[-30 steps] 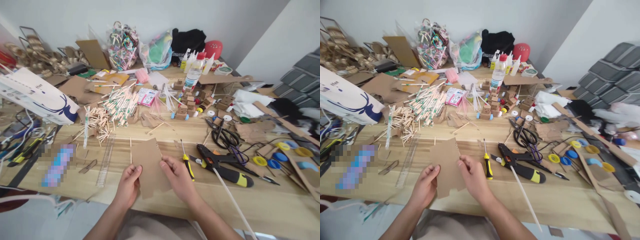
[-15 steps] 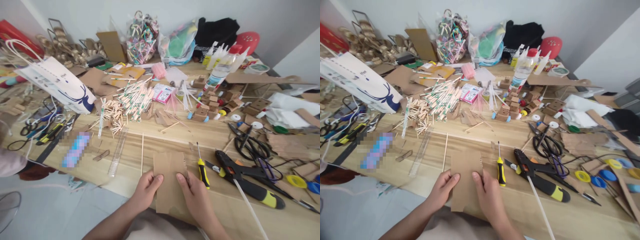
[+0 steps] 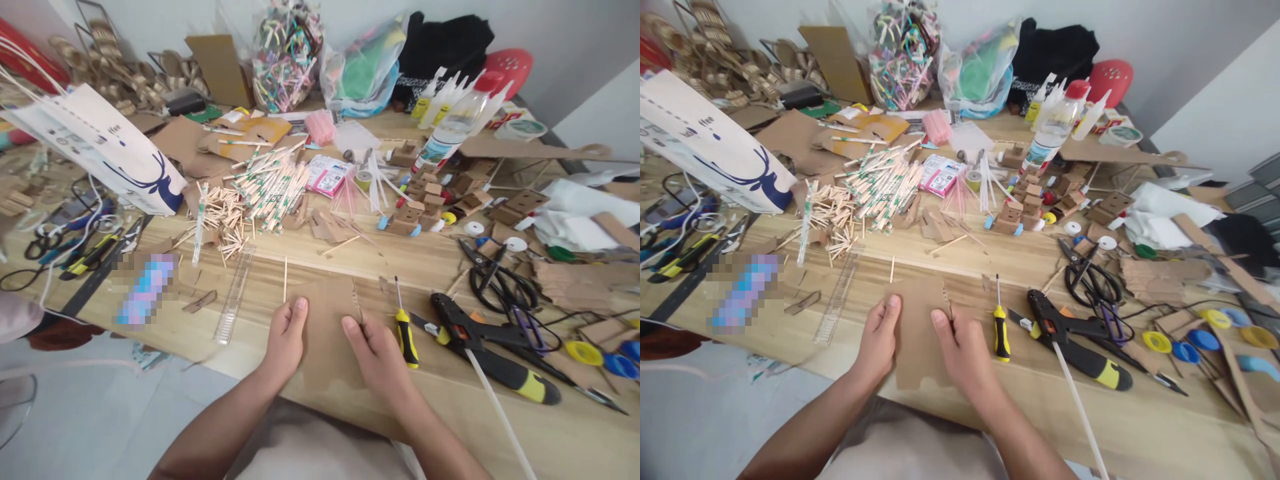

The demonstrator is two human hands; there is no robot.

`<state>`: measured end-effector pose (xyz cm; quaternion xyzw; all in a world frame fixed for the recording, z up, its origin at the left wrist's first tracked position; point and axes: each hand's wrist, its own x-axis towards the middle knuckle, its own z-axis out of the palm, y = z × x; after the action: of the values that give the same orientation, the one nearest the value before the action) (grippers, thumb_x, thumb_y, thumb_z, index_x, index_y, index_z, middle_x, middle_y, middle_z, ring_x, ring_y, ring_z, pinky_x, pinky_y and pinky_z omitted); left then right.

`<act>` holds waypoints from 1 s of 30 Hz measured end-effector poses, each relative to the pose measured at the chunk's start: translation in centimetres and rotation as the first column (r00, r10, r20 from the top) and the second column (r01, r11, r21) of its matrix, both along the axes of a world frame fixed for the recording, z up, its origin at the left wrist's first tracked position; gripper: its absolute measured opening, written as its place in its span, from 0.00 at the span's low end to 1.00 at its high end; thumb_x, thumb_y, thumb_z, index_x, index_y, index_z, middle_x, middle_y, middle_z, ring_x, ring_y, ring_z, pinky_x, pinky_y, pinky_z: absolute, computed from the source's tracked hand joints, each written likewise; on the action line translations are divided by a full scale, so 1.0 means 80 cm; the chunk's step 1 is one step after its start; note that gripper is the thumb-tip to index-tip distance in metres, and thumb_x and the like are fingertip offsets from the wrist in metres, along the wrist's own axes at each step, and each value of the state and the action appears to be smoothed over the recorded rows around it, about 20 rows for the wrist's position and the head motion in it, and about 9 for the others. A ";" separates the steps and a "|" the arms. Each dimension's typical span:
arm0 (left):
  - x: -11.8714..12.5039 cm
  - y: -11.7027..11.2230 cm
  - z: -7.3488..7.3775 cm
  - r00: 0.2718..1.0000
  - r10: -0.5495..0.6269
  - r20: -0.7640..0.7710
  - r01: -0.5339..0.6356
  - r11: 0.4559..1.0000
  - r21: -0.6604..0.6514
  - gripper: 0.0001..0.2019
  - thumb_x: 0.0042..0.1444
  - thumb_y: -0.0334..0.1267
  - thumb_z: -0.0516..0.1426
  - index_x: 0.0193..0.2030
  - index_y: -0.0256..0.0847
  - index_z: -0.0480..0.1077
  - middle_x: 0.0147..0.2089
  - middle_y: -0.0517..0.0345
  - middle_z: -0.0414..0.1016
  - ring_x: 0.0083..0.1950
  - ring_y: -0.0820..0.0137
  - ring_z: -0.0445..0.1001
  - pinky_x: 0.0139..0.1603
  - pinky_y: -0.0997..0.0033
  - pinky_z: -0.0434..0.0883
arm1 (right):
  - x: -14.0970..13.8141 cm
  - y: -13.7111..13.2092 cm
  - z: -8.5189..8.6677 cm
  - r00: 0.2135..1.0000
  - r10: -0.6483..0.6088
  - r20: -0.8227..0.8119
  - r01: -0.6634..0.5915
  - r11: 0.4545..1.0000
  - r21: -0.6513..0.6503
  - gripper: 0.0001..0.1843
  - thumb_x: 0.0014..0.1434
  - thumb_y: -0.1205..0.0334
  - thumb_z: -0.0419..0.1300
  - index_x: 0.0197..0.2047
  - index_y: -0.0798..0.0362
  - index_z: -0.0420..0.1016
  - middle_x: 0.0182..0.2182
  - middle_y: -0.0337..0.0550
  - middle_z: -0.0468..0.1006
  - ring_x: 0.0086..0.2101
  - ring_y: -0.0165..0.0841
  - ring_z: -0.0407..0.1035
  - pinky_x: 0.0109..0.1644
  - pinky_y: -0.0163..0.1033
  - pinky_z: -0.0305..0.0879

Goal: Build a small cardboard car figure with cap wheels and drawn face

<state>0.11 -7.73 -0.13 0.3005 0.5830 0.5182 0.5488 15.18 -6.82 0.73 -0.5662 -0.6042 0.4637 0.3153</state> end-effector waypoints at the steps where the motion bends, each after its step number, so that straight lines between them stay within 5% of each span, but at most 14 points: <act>1: 0.002 0.002 0.001 1.000 0.005 -0.005 -0.005 1.000 0.013 0.35 0.44 0.77 0.62 0.26 0.40 0.74 0.26 0.54 0.79 0.30 0.62 0.77 0.33 0.66 0.74 | -0.002 0.004 0.004 1.000 -0.012 -0.010 0.012 1.000 0.016 0.30 0.64 0.31 0.49 0.25 0.47 0.64 0.20 0.40 0.72 0.24 0.35 0.67 0.28 0.37 0.63; 12: 0.008 0.011 0.018 0.999 -0.009 0.033 0.008 1.000 0.028 0.37 0.40 0.79 0.63 0.27 0.39 0.77 0.26 0.51 0.81 0.34 0.56 0.82 0.34 0.63 0.78 | -0.008 0.013 0.020 0.997 -0.061 -0.040 0.065 0.994 0.093 0.32 0.65 0.29 0.45 0.22 0.45 0.53 0.18 0.32 0.54 0.21 0.29 0.50 0.24 0.36 0.52; 30: 0.009 0.009 0.016 0.999 0.002 -0.050 0.002 0.997 0.080 0.35 0.47 0.76 0.61 0.27 0.39 0.76 0.25 0.53 0.79 0.31 0.60 0.79 0.32 0.65 0.76 | -0.009 0.012 0.019 0.994 -0.073 -0.084 0.078 0.995 0.055 0.35 0.63 0.24 0.44 0.21 0.44 0.50 0.17 0.31 0.52 0.20 0.28 0.49 0.22 0.36 0.53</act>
<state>0.80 -7.03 1.11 0.3352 0.5754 0.5333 0.5217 14.46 -5.87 2.25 -0.5597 -0.5821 0.4564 0.3736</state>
